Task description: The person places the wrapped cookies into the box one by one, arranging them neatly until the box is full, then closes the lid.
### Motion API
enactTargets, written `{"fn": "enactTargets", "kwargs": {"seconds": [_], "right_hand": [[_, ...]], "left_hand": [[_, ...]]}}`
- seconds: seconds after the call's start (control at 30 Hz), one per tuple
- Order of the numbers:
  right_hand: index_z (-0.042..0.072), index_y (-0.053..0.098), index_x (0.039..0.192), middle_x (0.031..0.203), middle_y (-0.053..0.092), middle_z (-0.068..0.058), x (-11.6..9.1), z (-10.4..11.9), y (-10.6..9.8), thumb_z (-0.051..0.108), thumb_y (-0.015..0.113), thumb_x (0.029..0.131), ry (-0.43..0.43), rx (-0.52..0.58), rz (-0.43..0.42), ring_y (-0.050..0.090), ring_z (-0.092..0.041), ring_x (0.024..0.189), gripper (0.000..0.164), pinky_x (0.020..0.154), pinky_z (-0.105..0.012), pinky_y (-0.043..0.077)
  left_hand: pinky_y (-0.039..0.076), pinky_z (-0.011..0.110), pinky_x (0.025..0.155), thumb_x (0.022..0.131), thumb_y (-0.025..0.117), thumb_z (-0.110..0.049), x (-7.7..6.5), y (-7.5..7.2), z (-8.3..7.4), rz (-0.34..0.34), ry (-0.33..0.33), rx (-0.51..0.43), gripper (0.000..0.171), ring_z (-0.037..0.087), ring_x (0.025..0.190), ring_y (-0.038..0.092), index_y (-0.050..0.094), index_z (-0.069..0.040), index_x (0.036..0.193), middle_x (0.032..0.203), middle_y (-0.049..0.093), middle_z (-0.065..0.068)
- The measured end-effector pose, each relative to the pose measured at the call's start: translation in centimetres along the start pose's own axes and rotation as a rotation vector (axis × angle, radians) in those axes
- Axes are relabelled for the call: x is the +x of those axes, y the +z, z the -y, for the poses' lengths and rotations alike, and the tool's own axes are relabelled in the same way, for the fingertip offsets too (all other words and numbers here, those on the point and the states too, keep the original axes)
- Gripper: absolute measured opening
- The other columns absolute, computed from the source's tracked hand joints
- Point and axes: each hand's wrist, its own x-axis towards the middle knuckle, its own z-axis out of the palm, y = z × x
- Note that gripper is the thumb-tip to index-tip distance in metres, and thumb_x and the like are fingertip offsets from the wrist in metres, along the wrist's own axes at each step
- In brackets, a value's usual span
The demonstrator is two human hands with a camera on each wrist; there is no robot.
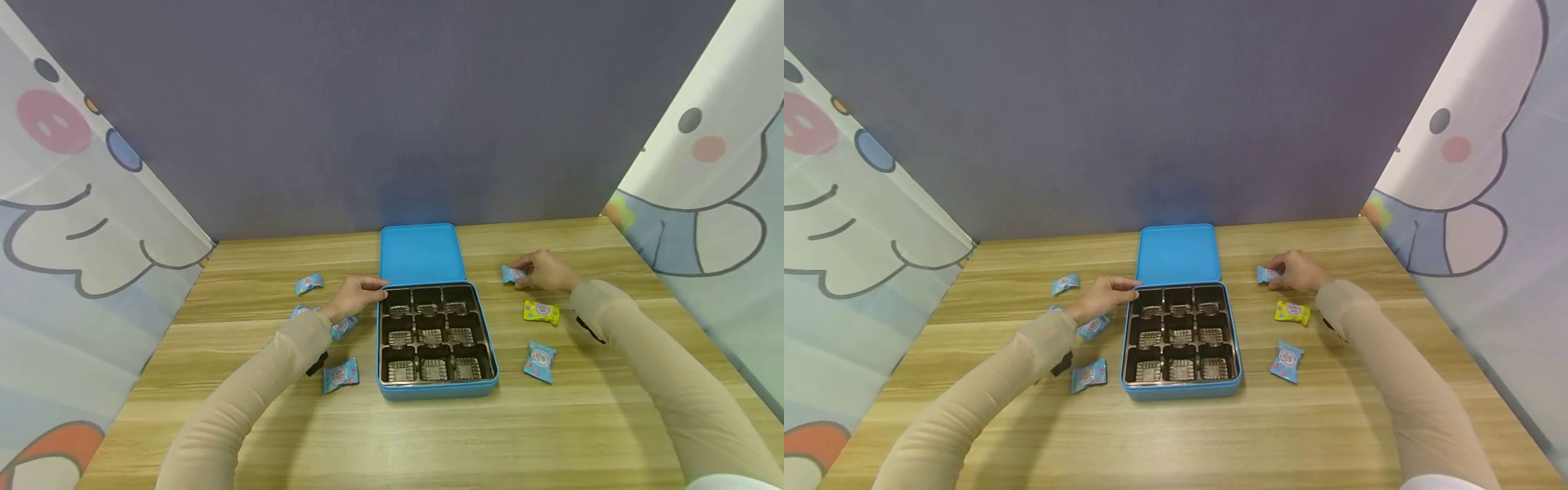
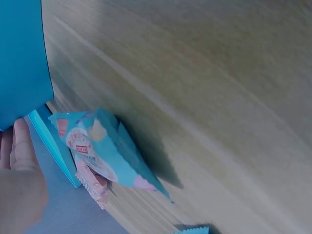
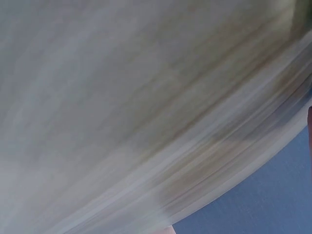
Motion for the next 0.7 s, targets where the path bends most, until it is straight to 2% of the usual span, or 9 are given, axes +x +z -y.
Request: {"fn": "enactTargets", "kwargs": {"seconds": [0.2, 0.4, 0.7], "right_hand": [[-0.003, 0.061, 0.115, 0.115, 0.06, -0.024, -0.5, 0.4, -0.2, 0.02, 0.074, 0.077, -0.002, -0.001, -0.014, 0.055, -0.04, 0.106, 0.046, 0.089, -0.052, 0.046], [-0.003, 0.061, 0.115, 0.117, 0.058, -0.025, -0.8, 1.3, -0.5, 0.015, 0.074, 0.077, -0.045, -0.017, -0.027, 0.055, -0.04, 0.107, 0.044, 0.091, -0.053, 0.045], [-0.001, 0.061, 0.116, 0.117, 0.06, -0.023, -1.1, 3.3, -0.7, 0.012, 0.072, 0.078, -0.076, -0.053, -0.057, 0.056, -0.037, 0.106, 0.042, 0.091, -0.052, 0.045]], "left_hand": [[0.045, 0.042, 0.097, 0.09, 0.059, -0.02, -0.2, 0.1, 0.0, 0.007, 0.017, 0.005, 0.034, 0.028, 0.123, 0.046, 0.059, -0.011, 0.124, 0.14, 0.043, 0.01], [0.042, 0.043, 0.1, 0.091, 0.058, -0.021, -0.2, 0.0, 0.1, 0.021, 0.035, 0.002, 0.035, 0.03, 0.127, 0.041, 0.059, -0.011, 0.124, 0.142, 0.04, 0.011], [0.043, 0.045, 0.098, 0.091, 0.058, -0.021, -0.4, -0.5, -0.3, 0.055, 0.019, -0.01, 0.037, 0.031, 0.125, 0.043, 0.056, -0.009, 0.127, 0.143, 0.038, 0.011]]}}
